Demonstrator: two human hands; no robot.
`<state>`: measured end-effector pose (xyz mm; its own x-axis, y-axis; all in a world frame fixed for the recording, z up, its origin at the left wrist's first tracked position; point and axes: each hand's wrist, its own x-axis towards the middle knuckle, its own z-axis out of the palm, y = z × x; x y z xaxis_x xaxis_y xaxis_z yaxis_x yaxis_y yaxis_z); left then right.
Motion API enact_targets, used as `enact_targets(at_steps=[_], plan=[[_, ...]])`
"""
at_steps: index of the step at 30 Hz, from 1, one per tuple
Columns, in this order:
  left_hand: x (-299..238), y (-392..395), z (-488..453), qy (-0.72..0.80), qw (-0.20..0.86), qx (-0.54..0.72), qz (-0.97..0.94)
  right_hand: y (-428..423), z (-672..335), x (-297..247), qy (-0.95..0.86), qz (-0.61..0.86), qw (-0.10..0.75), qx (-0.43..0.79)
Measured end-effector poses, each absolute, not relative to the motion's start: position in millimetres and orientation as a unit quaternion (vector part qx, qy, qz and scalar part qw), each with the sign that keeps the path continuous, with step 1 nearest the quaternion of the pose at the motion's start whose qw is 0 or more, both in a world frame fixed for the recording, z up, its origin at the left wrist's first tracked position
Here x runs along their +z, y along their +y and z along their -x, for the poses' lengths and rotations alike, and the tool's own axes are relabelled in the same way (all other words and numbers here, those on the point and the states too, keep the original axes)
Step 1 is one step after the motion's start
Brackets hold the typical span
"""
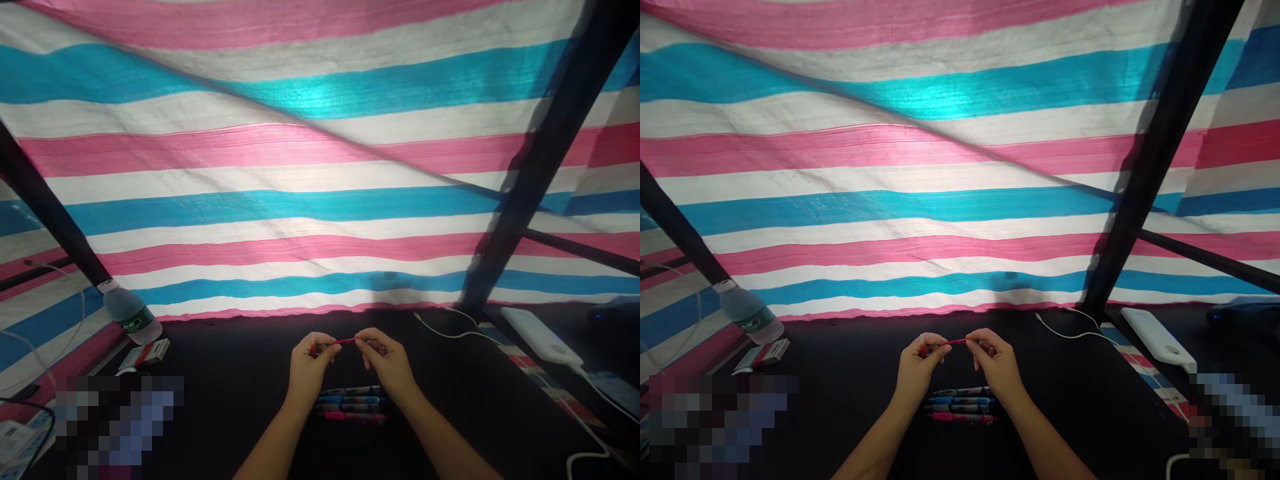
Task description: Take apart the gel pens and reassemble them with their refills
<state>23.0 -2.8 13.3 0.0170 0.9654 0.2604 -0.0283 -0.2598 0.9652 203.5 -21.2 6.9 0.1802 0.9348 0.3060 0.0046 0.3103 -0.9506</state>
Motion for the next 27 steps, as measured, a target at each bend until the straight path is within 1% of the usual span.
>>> enact_targets(at_steps=[8,14,17,20,22,24,27], plan=[[14,-4,-24,0.419,0.45,0.559,-0.557,-23,-201,9,-0.521,0.456,0.613,0.38],[13,-5,-25,0.411,0.461,0.532,-0.579,-25,-197,9,-0.531,0.446,0.589,0.416],[13,-5,-25,0.41,0.456,0.518,-0.597,-24,-197,5,-0.513,0.436,0.578,0.461],[12,-5,-25,0.414,0.45,0.516,-0.6,-20,-197,2,-0.43,0.38,0.617,0.539],[12,-4,-24,0.416,0.453,0.522,-0.591,-17,-197,1,-0.372,0.344,0.653,0.563],[11,-3,-23,0.415,0.457,0.529,-0.583,-13,-198,0,-0.349,0.347,0.674,0.55],[10,-2,-23,0.418,0.451,0.532,-0.583,-9,-203,-4,-0.362,0.401,0.699,0.469]])
